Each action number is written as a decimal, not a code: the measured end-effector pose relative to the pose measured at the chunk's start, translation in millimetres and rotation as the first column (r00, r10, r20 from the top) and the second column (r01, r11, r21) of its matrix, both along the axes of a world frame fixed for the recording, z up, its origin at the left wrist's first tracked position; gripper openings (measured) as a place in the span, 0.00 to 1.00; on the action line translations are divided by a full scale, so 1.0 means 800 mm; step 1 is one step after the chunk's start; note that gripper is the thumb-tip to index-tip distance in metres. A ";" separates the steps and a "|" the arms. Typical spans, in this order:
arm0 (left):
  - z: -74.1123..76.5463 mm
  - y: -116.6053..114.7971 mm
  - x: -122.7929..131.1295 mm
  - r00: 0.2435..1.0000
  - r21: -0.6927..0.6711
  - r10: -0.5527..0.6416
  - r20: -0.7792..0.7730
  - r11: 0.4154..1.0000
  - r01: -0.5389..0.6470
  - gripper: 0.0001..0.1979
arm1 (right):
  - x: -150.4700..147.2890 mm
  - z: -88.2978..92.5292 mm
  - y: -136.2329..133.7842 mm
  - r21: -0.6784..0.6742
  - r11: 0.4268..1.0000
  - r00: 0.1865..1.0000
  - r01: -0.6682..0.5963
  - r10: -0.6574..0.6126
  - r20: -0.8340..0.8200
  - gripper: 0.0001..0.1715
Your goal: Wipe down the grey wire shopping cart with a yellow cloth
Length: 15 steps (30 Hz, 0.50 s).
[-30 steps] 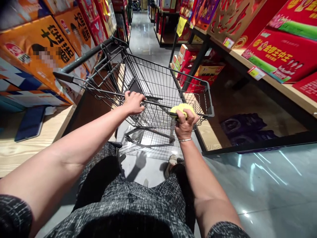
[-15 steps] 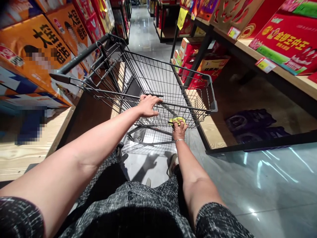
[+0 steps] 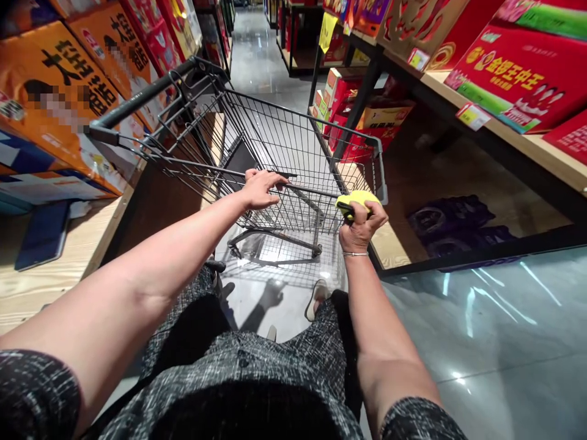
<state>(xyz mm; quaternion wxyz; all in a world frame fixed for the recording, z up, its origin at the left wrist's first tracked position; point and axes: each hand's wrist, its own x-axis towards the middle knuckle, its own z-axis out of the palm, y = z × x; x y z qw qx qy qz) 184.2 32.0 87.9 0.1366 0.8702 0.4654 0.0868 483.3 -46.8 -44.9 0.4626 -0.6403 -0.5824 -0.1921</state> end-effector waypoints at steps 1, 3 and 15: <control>-0.001 -0.001 -0.001 1.000 0.004 -0.005 0.010 1.000 0.005 0.23 | 0.001 0.000 0.000 0.008 1.000 1.000 0.011 -0.011 0.006 0.21; -0.002 -0.004 -0.002 1.000 0.007 -0.012 0.028 1.000 0.012 0.22 | 0.000 -0.016 -0.003 -0.018 0.999 0.999 0.032 -0.032 -0.012 0.20; -0.009 -0.022 -0.007 0.995 0.049 -0.044 0.085 0.998 0.039 0.21 | -0.015 -0.145 -0.055 -0.422 0.886 0.815 0.192 -0.383 -0.435 0.15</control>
